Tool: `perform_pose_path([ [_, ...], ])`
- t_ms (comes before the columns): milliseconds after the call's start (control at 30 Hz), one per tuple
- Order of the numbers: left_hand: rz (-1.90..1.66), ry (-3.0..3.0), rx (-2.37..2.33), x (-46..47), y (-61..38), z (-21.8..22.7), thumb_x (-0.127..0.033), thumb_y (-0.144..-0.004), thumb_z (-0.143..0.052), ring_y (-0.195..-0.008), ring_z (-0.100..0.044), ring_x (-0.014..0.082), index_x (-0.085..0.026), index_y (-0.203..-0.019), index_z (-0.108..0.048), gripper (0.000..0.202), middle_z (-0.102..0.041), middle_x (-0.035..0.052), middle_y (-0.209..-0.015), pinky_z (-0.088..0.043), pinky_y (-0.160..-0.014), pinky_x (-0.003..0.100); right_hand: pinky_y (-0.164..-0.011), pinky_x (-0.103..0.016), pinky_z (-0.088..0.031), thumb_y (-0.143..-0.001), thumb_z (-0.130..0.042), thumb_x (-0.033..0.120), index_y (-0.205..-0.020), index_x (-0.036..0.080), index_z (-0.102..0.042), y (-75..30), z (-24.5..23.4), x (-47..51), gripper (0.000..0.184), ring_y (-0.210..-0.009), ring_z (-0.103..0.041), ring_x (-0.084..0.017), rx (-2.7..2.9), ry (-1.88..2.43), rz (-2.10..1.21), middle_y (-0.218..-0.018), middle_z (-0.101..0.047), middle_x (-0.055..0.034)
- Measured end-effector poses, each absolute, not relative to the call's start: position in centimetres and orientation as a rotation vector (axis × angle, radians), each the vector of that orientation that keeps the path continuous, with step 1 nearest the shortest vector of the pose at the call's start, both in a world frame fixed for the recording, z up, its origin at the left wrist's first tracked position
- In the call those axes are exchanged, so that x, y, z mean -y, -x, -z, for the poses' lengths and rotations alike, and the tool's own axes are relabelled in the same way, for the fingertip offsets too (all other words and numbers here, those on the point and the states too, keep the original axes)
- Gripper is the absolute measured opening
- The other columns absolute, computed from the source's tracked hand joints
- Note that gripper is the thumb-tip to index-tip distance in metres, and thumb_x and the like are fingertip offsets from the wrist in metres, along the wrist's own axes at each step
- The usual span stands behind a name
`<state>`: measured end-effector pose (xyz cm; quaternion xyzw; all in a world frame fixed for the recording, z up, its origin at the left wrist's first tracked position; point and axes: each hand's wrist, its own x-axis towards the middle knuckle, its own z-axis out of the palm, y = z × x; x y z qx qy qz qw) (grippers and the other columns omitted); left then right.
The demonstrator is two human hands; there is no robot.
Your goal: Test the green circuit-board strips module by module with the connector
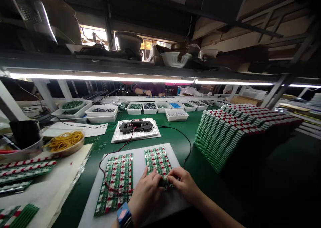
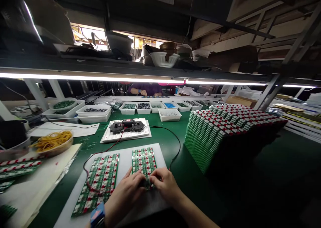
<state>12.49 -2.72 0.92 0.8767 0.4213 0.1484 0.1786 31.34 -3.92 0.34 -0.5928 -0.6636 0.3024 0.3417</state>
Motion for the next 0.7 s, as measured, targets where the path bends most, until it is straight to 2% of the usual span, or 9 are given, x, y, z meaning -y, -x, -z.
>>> perform_pose_path([
  [100, -0.548, -2.455, -1.273, 2.2, -12.1, -1.5, -0.014, -0.086, -0.061, -0.106, -0.057, 0.0241, -0.024, -0.106, -0.067, 0.022, -0.066, 0.0030, -0.102, -0.035, -0.110, 0.053, -0.074, -0.028, -0.044, -0.082, -0.060, 0.028, -0.077, 0.018, -0.071, -31.2, -1.1, 3.1, 0.016, -0.082, -0.062, -0.020, 1.706, 1.548, -0.757, -0.080, -0.069, -0.0038],
  [167, -0.573, -2.439, -1.307, 1.8, -12.0, -1.7, -0.017, -0.086, -0.065, -0.100, -0.056, 0.0247, -0.025, -0.105, -0.069, 0.021, -0.066, 0.0032, -0.097, -0.044, -0.100, 0.047, -0.075, -0.028, -0.043, -0.082, -0.060, 0.027, -0.078, 0.017, -0.072, -31.1, -0.9, 2.7, 0.016, -0.082, -0.061, -0.021, 1.706, 1.562, -0.747, -0.080, -0.069, -0.0040],
  [233, -0.561, -2.413, -1.301, 1.6, -12.0, -1.6, -0.017, -0.085, -0.066, -0.099, -0.055, 0.0250, -0.024, -0.105, -0.071, 0.022, -0.066, 0.0039, -0.095, -0.047, -0.093, 0.041, -0.076, -0.029, -0.043, -0.081, -0.060, 0.027, -0.077, 0.017, -0.072, -31.1, -0.5, 2.5, 0.016, -0.082, -0.061, -0.021, 1.713, 1.573, -0.748, -0.080, -0.069, -0.0043],
  [433, -0.568, -2.368, -1.286, 1.5, -12.2, -1.0, -0.013, -0.085, -0.065, -0.101, -0.053, 0.0249, -0.022, -0.108, -0.071, 0.026, -0.068, 0.0048, -0.099, -0.045, -0.095, 0.041, -0.080, -0.031, -0.042, -0.083, -0.060, 0.029, -0.077, 0.018, -0.070, -31.4, 0.6, 2.6, 0.016, -0.087, -0.060, -0.022, 1.727, 1.568, -0.748, -0.082, -0.069, -0.0041],
  [700, -0.563, -2.308, -1.307, 1.7, -12.1, -1.0, -0.013, -0.080, -0.070, -0.099, -0.053, 0.0237, -0.028, -0.103, -0.074, 0.028, -0.069, 0.0024, -0.095, -0.044, -0.094, 0.039, -0.078, -0.031, -0.042, -0.082, -0.057, 0.029, -0.075, 0.019, -0.068, -31.6, 0.5, 2.7, 0.017, -0.086, -0.058, -0.022, 1.784, 1.534, -0.783, -0.079, -0.068, -0.0036],
])
